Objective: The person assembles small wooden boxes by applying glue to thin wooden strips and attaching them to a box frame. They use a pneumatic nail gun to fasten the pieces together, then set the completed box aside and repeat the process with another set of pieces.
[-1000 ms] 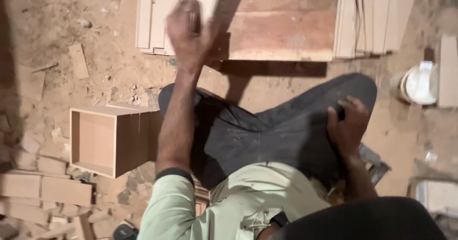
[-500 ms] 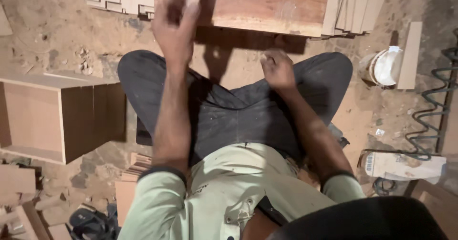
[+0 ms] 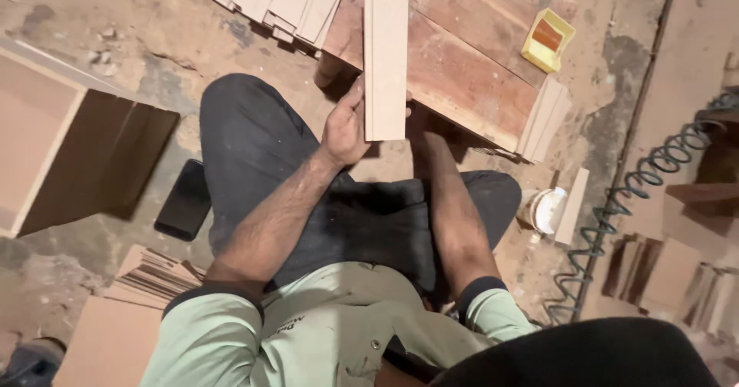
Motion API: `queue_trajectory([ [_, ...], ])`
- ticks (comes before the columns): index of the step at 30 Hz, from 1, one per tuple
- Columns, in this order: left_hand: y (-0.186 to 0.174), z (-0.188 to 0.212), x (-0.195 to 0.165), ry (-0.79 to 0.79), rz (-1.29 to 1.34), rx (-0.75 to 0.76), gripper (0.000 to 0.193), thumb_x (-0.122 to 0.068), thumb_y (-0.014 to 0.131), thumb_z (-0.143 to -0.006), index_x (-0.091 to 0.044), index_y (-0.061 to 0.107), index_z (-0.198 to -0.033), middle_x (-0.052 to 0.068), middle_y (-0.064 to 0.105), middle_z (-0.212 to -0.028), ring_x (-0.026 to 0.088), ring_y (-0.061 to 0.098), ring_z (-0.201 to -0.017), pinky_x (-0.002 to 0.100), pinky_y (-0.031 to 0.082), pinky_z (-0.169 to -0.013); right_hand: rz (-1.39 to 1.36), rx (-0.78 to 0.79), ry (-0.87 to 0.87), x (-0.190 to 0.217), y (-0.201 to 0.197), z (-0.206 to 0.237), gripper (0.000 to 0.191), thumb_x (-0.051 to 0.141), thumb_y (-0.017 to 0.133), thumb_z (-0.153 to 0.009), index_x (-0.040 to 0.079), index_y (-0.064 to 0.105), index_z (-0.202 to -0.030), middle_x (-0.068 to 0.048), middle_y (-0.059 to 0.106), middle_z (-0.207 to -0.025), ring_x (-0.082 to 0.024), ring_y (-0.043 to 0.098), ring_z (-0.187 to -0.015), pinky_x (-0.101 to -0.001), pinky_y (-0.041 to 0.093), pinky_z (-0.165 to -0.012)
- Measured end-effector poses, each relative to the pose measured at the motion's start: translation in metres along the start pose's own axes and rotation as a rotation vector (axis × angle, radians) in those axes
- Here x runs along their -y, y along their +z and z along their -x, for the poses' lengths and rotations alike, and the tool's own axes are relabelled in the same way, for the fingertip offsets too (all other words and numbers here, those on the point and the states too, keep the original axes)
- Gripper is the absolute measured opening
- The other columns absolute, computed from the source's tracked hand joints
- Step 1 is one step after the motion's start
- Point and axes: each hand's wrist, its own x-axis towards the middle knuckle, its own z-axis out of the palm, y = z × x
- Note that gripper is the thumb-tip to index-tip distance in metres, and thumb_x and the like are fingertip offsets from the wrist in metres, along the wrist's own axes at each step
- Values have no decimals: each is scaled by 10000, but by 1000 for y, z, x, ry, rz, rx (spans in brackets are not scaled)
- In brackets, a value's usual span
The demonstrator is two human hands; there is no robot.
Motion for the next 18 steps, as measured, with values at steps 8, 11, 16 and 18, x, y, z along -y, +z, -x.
queue_trajectory([
  [8,8,0,-2,2,-132,12,473,-199,341,-1127,-43,309,-1573,197,538,-1453,328,585,-1359,559,517,-1175,-798,131,671,0,-42,101,297,35,448,-949,-131,642,-1102,-222,669,-839,-287,619,-694,-389,517,-625],
  [11,9,5,-2,14,-179,63,529,-139,332,-1076,-69,259,-1595,208,526,-1473,346,579,-1371,557,517,-1185,-897,121,664,16,-61,181,289,42,490,-916,-38,613,-1165,-130,702,-914,-165,641,-721,-295,515,-640],
  [16,10,14,4,-63,-119,118,618,-59,324,-948,-95,203,-1553,206,509,-1432,365,577,-1349,598,613,-1057,-1414,-9,499,20,-74,274,257,104,583,-1006,-34,549,-1221,-149,709,-1021,-171,643,-798,-314,540,-751],
  [18,10,18,9,-4,-331,36,608,-42,345,-957,-85,208,-1548,240,529,-1411,404,625,-1301,548,610,-1049,-1544,-92,338,14,-78,281,250,136,610,-1059,-20,549,-1244,-145,705,-1047,-140,613,-785,-333,560,-809],
])
